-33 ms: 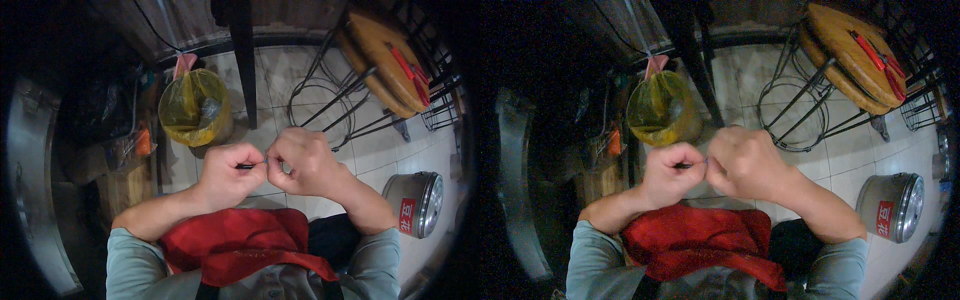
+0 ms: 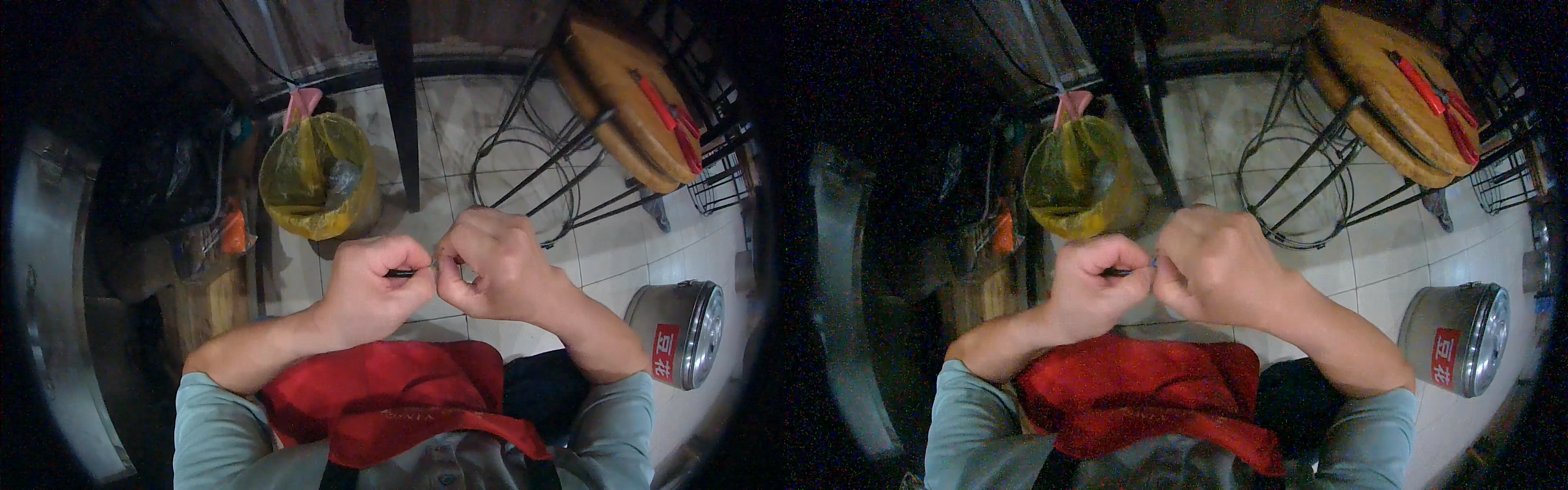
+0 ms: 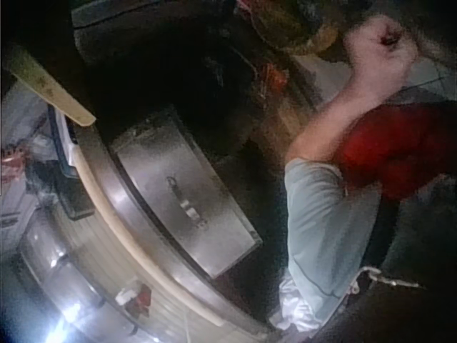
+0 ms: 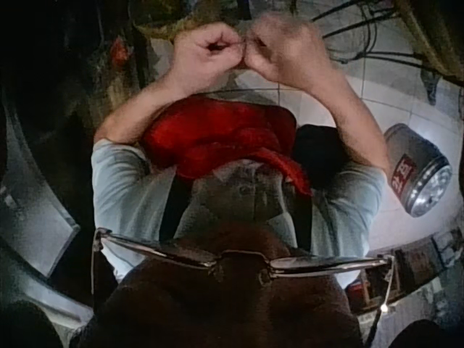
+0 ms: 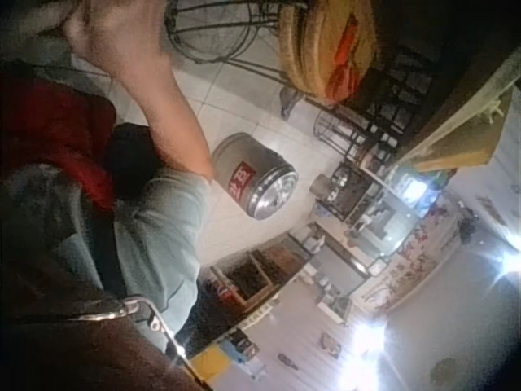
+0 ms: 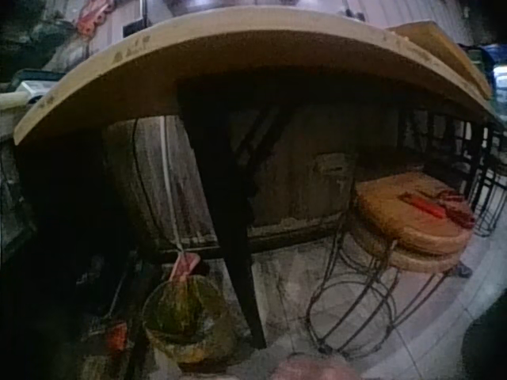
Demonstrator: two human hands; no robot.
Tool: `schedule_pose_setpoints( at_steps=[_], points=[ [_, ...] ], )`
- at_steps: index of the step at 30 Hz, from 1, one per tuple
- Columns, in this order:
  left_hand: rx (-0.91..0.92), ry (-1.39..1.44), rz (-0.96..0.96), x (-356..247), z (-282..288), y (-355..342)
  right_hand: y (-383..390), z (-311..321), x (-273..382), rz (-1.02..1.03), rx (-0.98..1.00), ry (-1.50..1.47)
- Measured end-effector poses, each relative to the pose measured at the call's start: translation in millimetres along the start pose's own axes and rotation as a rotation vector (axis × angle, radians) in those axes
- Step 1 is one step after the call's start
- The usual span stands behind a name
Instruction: The person sits on the floor and repairs a black electrical cable. They strip the outer insulation, twist the inner wires, and secure the connection with a blue heat-shrink tube, using scissors to trim the tube and a lighter to shrink it.
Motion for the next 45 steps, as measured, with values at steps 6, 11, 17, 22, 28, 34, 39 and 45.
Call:
schedule_pose_setpoints(
  at_steps=[6,11,17,22,28,34,39,45],
  points=[
    [0.269,-0.099,-0.234,-50.6,-4.7,13.3,-2.6,13.2,-78.9,-0.388,-0.071,-0.045],
    [-0.04,0.383,0.101,-2.8,13.1,9.2,-4.7,-0.8,-49.0,-0.464,0.073,-0.319],
    [-0.1,0.401,0.164,5.9,24.2,15.8,-56.3,-54.9,-50.0,-0.377,0.108,-0.227],
    [-0.173,0.389,0.172,9.4,32.0,14.9,-76.1,-86.5,-73.8,-0.344,0.031,-0.31],
    [-0.207,0.308,0.153,21.5,37.9,14.9,-19.3,-36.7,-34.3,-0.54,0.34,-0.698],
    [-0.167,0.278,0.156,16.5,28.3,10.0,-7.2,-30.8,-28.5,-0.457,0.236,-0.653],
    [-0.155,0.452,0.284,19.0,23.9,13.1,-7.6,-12.9,-19.1,-0.231,0.131,-0.466],
    [-0.123,0.531,0.305,18.7,14.4,10.5,-4.0,-1.2,0.0,0.015,-0.033,-0.252]
  ],
)
Point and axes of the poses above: each hand's wrist, its own y-axis away from the middle knuckle, its own z-axis out of the back of the hand, x = y × z, the point moved 6 cm from there along -y, towards the middle knuckle, and after that the axes turned 14 degrees about -z, right-handed, at the moved point
